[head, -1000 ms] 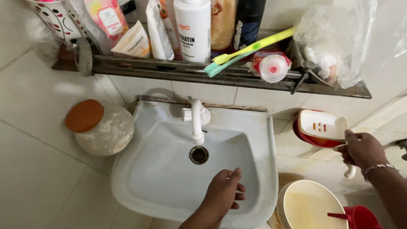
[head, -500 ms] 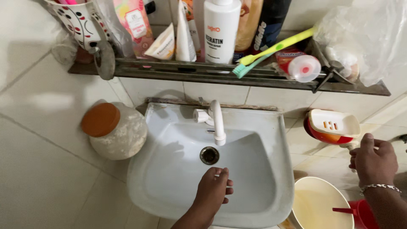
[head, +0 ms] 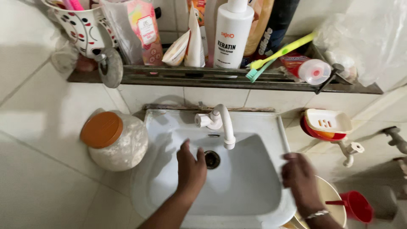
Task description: The person empties a plastic bag containing a white container and soap, rinses the items in a sink, and wipes down a large white jar with a cloth.
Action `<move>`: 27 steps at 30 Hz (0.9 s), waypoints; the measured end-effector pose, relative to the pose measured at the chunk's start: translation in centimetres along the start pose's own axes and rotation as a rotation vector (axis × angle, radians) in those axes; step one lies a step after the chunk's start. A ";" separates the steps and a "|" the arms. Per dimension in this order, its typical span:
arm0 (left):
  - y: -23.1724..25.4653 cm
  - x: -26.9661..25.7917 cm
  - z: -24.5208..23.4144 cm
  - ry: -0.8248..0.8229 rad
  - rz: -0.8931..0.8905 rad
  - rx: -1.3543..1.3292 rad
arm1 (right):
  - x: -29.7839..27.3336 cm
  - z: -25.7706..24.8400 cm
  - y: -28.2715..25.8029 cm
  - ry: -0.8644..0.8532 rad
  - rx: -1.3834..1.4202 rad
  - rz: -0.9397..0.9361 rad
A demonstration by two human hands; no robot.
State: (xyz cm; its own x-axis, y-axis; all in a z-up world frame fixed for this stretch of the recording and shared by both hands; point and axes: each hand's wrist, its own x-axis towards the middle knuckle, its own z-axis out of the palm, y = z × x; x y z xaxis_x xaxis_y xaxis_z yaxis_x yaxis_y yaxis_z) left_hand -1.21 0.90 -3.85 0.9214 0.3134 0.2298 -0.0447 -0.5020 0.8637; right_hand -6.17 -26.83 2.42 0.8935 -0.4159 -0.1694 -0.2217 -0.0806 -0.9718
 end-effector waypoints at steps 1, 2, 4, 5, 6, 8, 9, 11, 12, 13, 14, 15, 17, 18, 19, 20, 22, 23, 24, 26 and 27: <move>0.0 1.2 0.2 -0.014 0.023 -0.014 | -0.9 1.5 -0.3 -0.068 0.014 0.037; 0.3 2.5 0.5 -0.029 0.047 -0.029 | -1.6 3.0 -0.8 -0.158 0.060 0.115; 0.9 4.6 0.9 -0.063 0.104 -0.059 | -2.2 5.7 -2.0 -0.305 0.149 0.314; 1.2 5.3 1.1 -0.082 0.135 -0.075 | -2.2 6.7 -2.7 -0.363 0.192 0.438; 1.5 5.9 1.3 -0.102 0.166 -0.090 | -2.1 7.6 -3.3 -0.390 0.263 0.468; 1.7 7.2 1.6 -0.165 0.049 -0.077 | -1.6 9.2 -4.5 -0.451 0.409 0.522; 1.8 7.7 1.7 -0.193 -0.010 -0.069 | -1.3 9.9 -5.0 -0.441 0.424 0.541; 1.7 8.7 2.0 -0.205 0.054 -0.064 | -0.7 11.0 -5.8 -0.420 0.452 0.581; 1.7 9.1 2.1 -0.211 0.085 -0.063 | -0.5 11.3 -6.1 -0.402 0.473 0.582; 1.7 9.3 2.3 -0.222 0.067 -0.058 | -0.3 11.5 -6.3 -0.384 0.496 0.582; 1.7 9.4 2.5 -0.233 0.048 -0.052 | -0.3 11.6 -6.5 -0.367 0.518 0.581; 1.7 9.5 2.7 -0.242 0.032 -0.048 | -0.2 11.8 -6.7 -0.389 0.532 0.566; 1.4 10.2 2.7 -0.255 0.130 -0.016 | -0.2 12.2 -7.0 -0.433 0.562 0.536; 1.3 10.6 2.8 -0.262 0.179 0.001 | -0.3 12.4 -7.1 -0.432 0.566 0.545; 1.2 10.9 3.0 -0.275 0.166 0.031 | -0.3 12.7 -7.2 -0.434 0.571 0.554; 1.2 11.2 3.2 -0.287 0.153 0.060 | -0.3 12.9 -7.2 -0.436 0.576 0.563; 1.1 11.8 3.7 -0.336 0.060 0.122 | -0.2 13.5 -7.1 -0.458 0.624 0.579; 1.1 12.3 4.1 -0.372 -0.020 0.152 | -0.2 13.9 -7.0 -0.472 0.646 0.587; 1.1 12.7 4.5 -0.407 -0.100 0.181 | -0.1 14.2 -6.8 -0.464 0.668 0.594; 0.8 13.4 5.2 -0.395 -0.145 0.192 | 0.1 14.7 -6.2 -0.447 0.710 0.609; 0.6 13.6 5.5 -0.390 -0.167 0.197 | 0.4 14.9 -5.8 -0.449 0.723 0.620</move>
State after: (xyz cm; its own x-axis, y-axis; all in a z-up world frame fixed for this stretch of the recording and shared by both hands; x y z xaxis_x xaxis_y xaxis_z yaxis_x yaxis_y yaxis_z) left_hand 13.38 0.45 -2.67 0.9878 0.0955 -0.1234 0.1559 -0.6256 0.7644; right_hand 1.24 -13.05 5.55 0.7990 0.1861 -0.5719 -0.5355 0.6528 -0.5357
